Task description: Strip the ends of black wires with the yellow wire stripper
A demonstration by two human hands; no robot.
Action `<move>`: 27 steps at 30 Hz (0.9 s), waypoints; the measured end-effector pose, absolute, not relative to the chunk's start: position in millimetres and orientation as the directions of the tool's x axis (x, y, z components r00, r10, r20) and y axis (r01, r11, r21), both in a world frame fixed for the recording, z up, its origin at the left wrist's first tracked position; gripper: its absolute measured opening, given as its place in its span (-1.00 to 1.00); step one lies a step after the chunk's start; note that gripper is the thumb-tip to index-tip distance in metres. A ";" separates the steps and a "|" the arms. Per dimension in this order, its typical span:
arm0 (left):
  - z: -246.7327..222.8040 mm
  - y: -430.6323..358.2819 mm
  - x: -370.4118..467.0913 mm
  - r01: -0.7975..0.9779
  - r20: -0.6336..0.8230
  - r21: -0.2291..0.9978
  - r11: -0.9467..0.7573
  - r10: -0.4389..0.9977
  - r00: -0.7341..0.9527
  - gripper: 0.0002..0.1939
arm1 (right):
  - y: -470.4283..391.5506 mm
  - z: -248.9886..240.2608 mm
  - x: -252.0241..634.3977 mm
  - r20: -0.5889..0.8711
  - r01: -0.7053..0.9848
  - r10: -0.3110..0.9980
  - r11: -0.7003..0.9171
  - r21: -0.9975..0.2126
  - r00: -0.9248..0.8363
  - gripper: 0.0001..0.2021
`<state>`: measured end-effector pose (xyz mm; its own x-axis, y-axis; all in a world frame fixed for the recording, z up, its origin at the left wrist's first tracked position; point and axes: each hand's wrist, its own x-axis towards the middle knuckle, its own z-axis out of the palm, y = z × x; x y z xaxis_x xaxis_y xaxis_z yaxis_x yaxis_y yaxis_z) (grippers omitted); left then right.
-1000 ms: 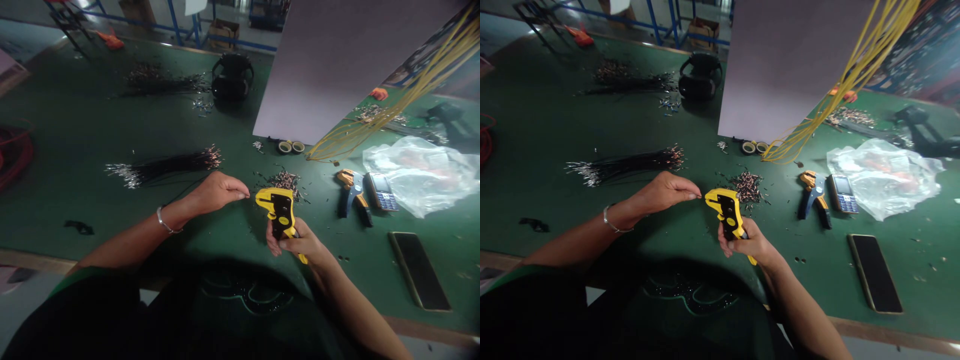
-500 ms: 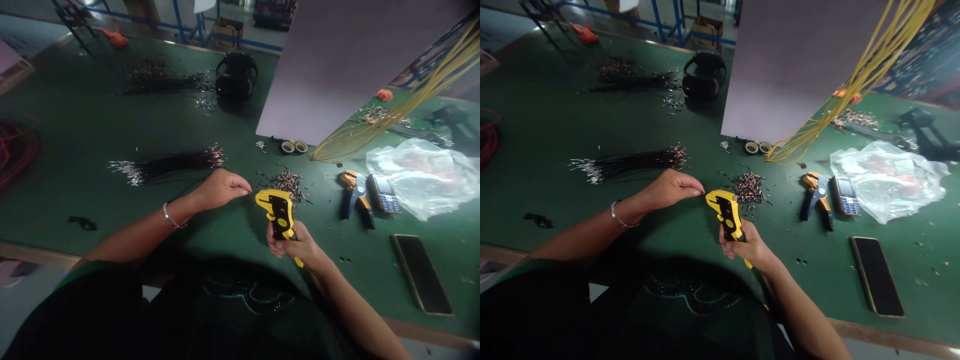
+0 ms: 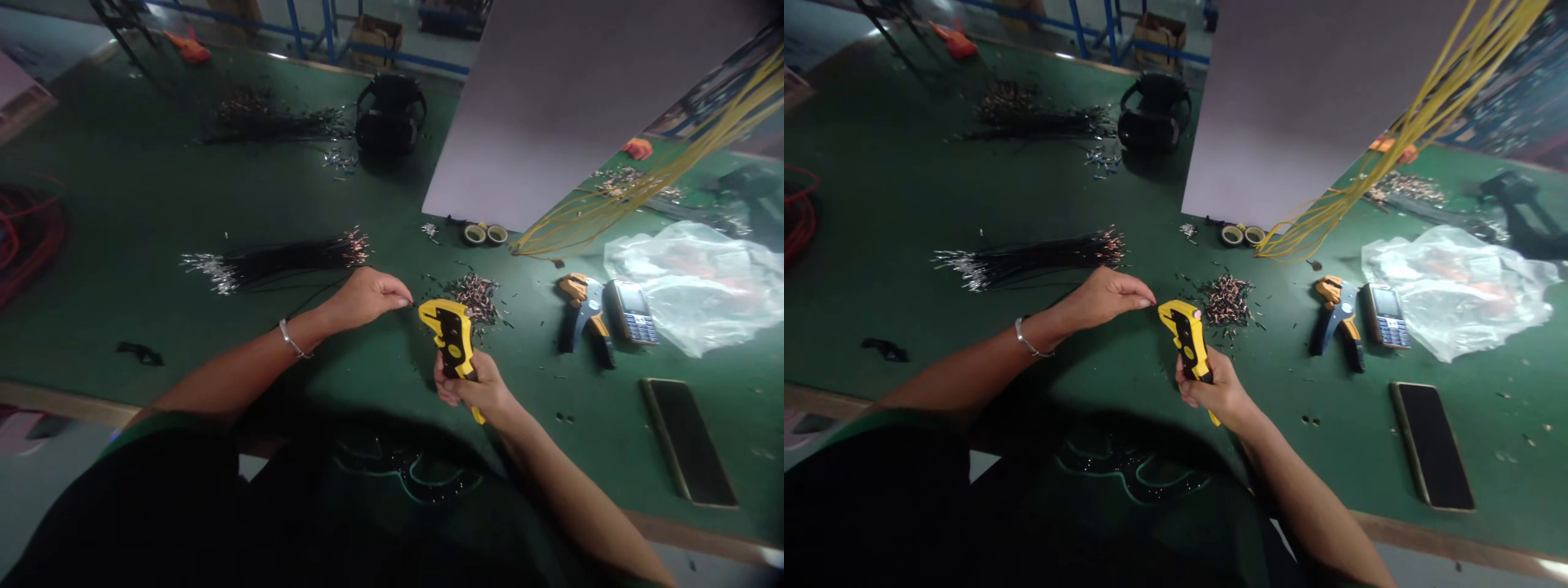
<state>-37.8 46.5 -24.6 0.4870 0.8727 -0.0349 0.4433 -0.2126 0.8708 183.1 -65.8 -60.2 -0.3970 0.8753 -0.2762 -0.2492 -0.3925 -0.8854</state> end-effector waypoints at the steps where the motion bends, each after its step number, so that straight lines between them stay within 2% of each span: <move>1: -25.0 46.5 -37.7 0.443 -0.035 0.871 -0.213 0.872 0.488 -0.83 | -65.3 -60.5 183.0 -0.274 -0.260 0.878 -0.392 -0.883 -0.392 -0.84; 14: -22.4 37.9 -34.2 0.458 -0.018 0.862 -0.216 0.891 0.454 -0.83 | -62.2 -67.5 183.9 -0.273 -0.372 0.885 -0.415 -0.830 -0.377 -0.80; 27: -29.4 38.8 -31.0 0.437 -0.027 0.888 -0.146 0.930 0.367 -0.84 | -66.5 -60.8 182.5 -0.299 -0.358 0.872 -0.441 -0.823 -0.386 -0.78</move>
<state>-31.0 38.8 -29.4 0.3671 0.9298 -0.0273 0.4366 -0.1464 0.8877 182.5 -66.5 -60.8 -0.3865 0.8724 -0.2992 -0.3576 -0.4407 -0.8233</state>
